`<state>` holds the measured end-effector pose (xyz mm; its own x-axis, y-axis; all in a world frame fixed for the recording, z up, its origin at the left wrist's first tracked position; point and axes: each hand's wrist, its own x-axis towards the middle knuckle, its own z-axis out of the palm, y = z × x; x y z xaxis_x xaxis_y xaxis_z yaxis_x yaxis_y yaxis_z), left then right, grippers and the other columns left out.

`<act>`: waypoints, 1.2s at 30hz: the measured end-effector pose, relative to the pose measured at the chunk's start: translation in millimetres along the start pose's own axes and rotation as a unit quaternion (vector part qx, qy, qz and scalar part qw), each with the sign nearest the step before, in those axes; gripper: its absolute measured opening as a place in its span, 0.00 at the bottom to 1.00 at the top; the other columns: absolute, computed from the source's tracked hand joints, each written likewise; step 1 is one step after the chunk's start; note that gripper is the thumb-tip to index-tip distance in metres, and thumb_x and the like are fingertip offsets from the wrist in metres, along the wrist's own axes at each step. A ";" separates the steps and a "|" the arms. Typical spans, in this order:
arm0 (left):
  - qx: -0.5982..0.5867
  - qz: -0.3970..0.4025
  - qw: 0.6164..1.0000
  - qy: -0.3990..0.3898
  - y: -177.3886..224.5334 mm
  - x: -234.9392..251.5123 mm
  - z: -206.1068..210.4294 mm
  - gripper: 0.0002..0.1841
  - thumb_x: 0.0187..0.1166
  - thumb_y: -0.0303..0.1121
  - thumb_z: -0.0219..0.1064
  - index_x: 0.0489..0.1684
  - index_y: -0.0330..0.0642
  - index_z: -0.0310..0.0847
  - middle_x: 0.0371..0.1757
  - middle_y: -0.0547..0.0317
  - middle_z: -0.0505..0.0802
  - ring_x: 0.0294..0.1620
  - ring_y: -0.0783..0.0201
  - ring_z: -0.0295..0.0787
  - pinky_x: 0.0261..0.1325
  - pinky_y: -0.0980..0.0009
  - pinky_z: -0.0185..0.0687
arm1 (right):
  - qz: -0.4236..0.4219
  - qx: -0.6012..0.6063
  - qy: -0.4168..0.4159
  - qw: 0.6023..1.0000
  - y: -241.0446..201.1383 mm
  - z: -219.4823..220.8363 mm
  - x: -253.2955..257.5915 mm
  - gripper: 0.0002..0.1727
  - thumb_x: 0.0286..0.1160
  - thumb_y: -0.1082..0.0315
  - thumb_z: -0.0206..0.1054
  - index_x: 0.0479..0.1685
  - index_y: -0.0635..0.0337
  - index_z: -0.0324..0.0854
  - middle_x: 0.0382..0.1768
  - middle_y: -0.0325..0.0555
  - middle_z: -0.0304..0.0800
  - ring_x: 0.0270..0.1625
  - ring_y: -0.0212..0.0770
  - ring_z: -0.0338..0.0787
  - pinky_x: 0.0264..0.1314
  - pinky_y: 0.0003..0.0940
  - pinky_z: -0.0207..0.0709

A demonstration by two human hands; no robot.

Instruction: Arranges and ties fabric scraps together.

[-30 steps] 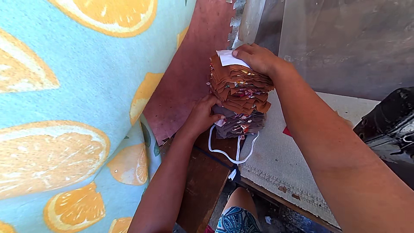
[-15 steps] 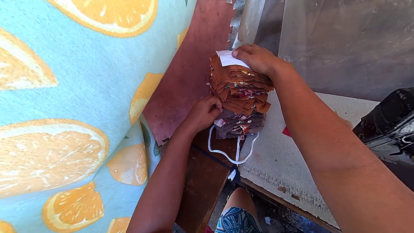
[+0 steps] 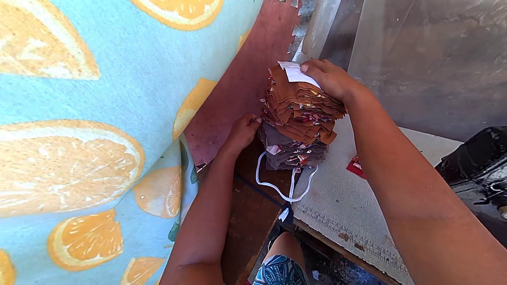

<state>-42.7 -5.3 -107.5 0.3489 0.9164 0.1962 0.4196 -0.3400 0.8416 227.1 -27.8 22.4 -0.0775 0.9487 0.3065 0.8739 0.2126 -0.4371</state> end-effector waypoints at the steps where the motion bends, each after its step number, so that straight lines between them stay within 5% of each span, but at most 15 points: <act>1: -0.012 0.004 1.000 -0.004 -0.1 -1.3 2.0 0.17 0.93 0.37 0.54 0.62 0.32 0.82 0.54 0.40 0.90 0.55 0.50 0.87 0.63 0.48 0.79 | 0.001 0.002 0.003 1.000 -0.4 0.0 -0.7 0.35 0.88 0.34 0.44 0.81 0.42 0.76 0.82 0.60 0.72 0.84 0.62 0.70 0.80 0.72 0.60; 5: -0.053 0.027 0.998 -0.015 4.6 -8.6 6.4 0.13 0.90 0.35 0.60 0.53 0.34 0.85 0.46 0.49 0.89 0.45 0.61 0.84 0.54 0.59 0.79 | 0.004 0.005 0.008 1.000 1.5 1.2 -1.5 0.35 0.87 0.34 0.44 0.81 0.42 0.76 0.82 0.59 0.72 0.85 0.61 0.69 0.81 0.71 0.59; 12: -0.016 0.045 0.999 -0.024 16.6 -15.2 7.1 0.11 0.84 0.37 0.69 0.42 0.37 0.89 0.53 0.48 0.88 0.57 0.56 0.83 0.62 0.53 0.77 | -0.007 0.005 0.023 1.000 8.6 2.8 1.4 0.37 0.87 0.33 0.42 0.81 0.44 0.77 0.82 0.59 0.73 0.86 0.60 0.69 0.83 0.69 0.58; 18: -0.033 0.028 0.999 -0.004 34.9 -16.8 8.0 0.19 0.89 0.38 0.60 0.24 0.38 0.79 0.27 0.55 0.80 0.34 0.61 0.76 0.42 0.56 0.69 | 0.008 -0.006 0.008 1.000 1.0 1.4 -0.4 0.37 0.87 0.33 0.42 0.83 0.44 0.74 0.84 0.58 0.71 0.88 0.60 0.66 0.84 0.69 0.55; 26: -0.171 -0.001 0.985 0.018 52.3 -6.4 16.2 0.18 0.87 0.34 0.62 0.20 0.41 0.78 0.19 0.64 0.76 0.18 0.72 0.67 0.25 0.74 0.64 | 0.009 -0.008 0.003 1.000 -0.3 0.6 3.0 0.36 0.88 0.35 0.41 0.82 0.45 0.74 0.84 0.59 0.71 0.88 0.59 0.67 0.85 0.67 0.56; 33: -0.163 0.012 0.986 0.013 61.1 -4.0 13.7 0.14 0.85 0.31 0.64 0.24 0.40 0.83 0.22 0.65 0.84 0.17 0.75 0.71 0.24 0.78 0.66 | 0.008 -0.002 0.001 1.000 4.6 0.7 7.8 0.37 0.88 0.34 0.40 0.83 0.45 0.74 0.84 0.58 0.71 0.88 0.58 0.66 0.86 0.67 0.55; 36: -0.108 0.070 0.991 -0.020 54.6 -4.1 9.2 0.12 0.84 0.30 0.64 0.28 0.37 0.85 0.23 0.64 0.84 0.24 0.74 0.76 0.32 0.74 0.73 | 0.013 0.002 -0.001 1.000 2.9 0.1 6.3 0.37 0.88 0.34 0.40 0.83 0.45 0.74 0.84 0.58 0.70 0.88 0.58 0.66 0.86 0.67 0.55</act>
<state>-13.5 -29.6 -67.0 0.4257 0.8528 0.3024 0.1772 -0.4063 0.8964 229.1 -21.2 23.0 -0.0566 0.9544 0.2930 0.8735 0.1895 -0.4484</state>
